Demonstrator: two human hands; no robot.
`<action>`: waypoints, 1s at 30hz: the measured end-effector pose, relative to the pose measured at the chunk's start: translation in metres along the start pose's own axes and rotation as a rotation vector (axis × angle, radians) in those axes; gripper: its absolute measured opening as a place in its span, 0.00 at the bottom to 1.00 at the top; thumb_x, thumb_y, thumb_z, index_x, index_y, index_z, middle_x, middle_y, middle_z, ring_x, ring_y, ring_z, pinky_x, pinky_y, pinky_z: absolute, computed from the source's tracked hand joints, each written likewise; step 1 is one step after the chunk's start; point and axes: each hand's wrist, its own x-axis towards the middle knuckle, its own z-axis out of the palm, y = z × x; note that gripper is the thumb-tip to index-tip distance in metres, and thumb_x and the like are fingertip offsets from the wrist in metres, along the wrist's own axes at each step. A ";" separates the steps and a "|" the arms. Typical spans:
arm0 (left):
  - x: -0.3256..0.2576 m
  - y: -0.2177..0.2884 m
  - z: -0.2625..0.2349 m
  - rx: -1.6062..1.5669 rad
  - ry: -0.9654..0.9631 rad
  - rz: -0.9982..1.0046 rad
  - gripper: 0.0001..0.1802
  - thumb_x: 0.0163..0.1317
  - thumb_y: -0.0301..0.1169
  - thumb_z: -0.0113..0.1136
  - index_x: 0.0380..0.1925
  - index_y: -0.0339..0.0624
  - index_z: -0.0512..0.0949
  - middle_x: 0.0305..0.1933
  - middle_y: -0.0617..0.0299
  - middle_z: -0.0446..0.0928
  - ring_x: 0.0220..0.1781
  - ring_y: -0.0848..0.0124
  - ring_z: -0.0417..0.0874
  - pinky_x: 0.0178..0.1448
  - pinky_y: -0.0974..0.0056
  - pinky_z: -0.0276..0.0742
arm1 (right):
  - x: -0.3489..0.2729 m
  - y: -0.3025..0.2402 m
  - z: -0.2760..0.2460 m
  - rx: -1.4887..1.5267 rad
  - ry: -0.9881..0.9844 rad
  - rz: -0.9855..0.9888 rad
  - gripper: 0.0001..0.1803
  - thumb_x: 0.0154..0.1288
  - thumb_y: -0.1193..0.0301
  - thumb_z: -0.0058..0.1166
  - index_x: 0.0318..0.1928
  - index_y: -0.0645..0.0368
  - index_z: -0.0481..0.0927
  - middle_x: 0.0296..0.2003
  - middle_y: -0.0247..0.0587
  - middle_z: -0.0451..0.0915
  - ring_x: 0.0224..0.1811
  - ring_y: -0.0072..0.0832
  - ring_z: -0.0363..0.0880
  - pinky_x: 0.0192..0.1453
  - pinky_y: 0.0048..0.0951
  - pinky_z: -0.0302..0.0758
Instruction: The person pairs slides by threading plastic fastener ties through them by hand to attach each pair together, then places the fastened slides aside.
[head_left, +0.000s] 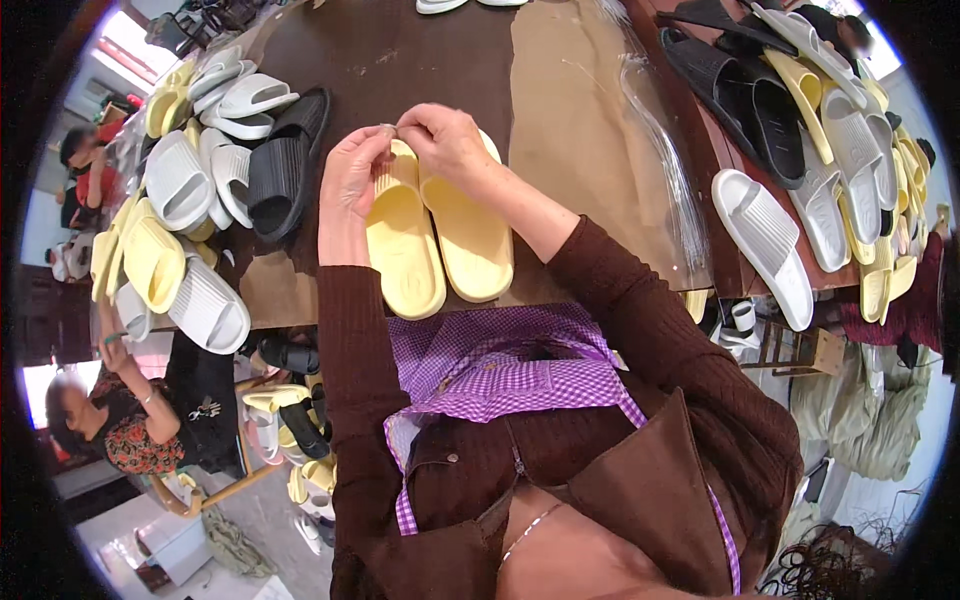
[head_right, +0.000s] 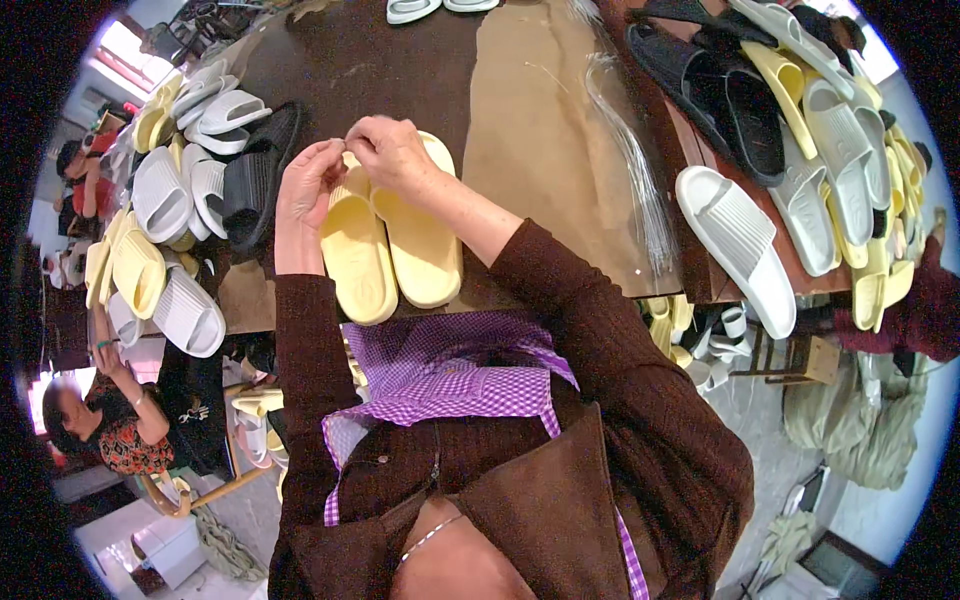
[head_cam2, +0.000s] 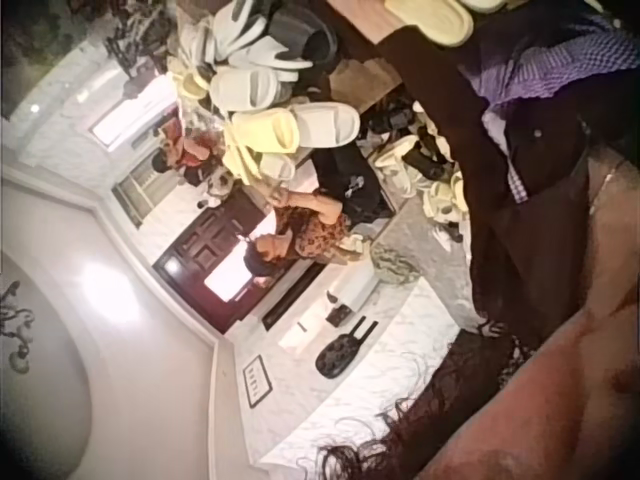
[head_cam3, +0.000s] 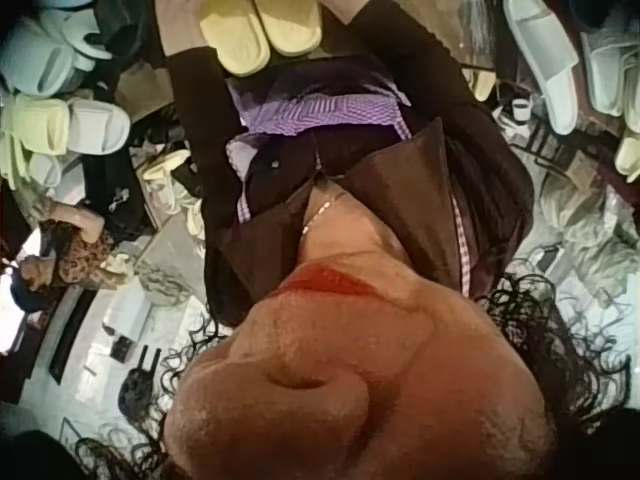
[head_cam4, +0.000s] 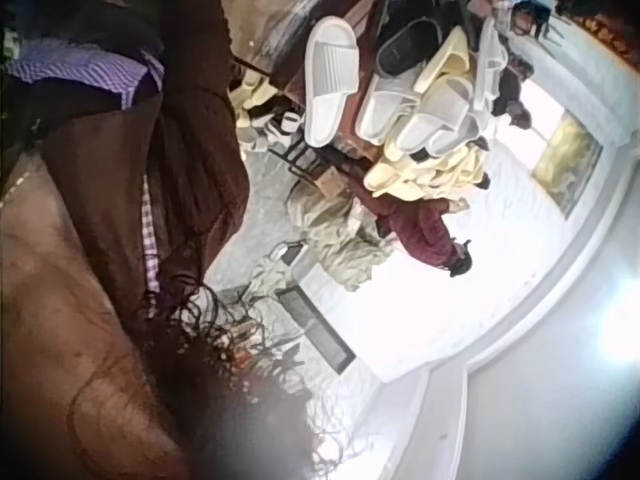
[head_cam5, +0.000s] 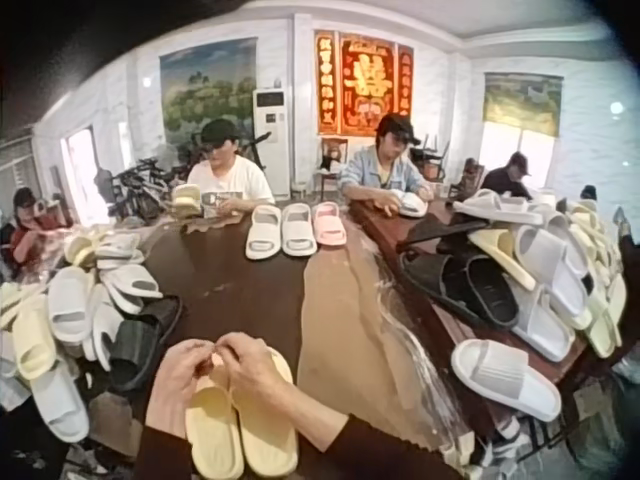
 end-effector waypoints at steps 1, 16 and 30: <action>0.001 0.000 0.002 0.006 0.055 0.037 0.10 0.55 0.24 0.58 0.37 0.32 0.77 0.32 0.62 0.78 0.32 0.77 0.75 0.39 0.74 0.71 | 0.006 0.002 -0.004 -0.068 0.084 -0.098 0.06 0.56 0.74 0.51 0.33 0.63 0.77 0.21 0.44 0.77 0.25 0.32 0.77 0.32 0.29 0.73; -0.105 -0.029 -0.016 0.255 0.281 0.089 0.21 0.63 0.32 0.50 0.52 0.32 0.65 0.50 0.56 0.71 0.47 0.69 0.74 0.46 0.64 0.70 | -0.045 -0.047 -0.049 -0.484 -0.630 0.210 0.18 0.52 0.64 0.55 0.38 0.67 0.76 0.32 0.55 0.79 0.35 0.46 0.79 0.37 0.41 0.75; -0.072 -0.052 -0.007 0.261 0.158 0.105 0.13 0.65 0.28 0.46 0.47 0.32 0.68 0.42 0.55 0.73 0.40 0.67 0.76 0.39 0.69 0.73 | 0.000 -0.019 -0.154 -0.867 -0.002 0.004 0.09 0.52 0.68 0.49 0.28 0.62 0.76 0.27 0.49 0.78 0.28 0.45 0.79 0.30 0.41 0.75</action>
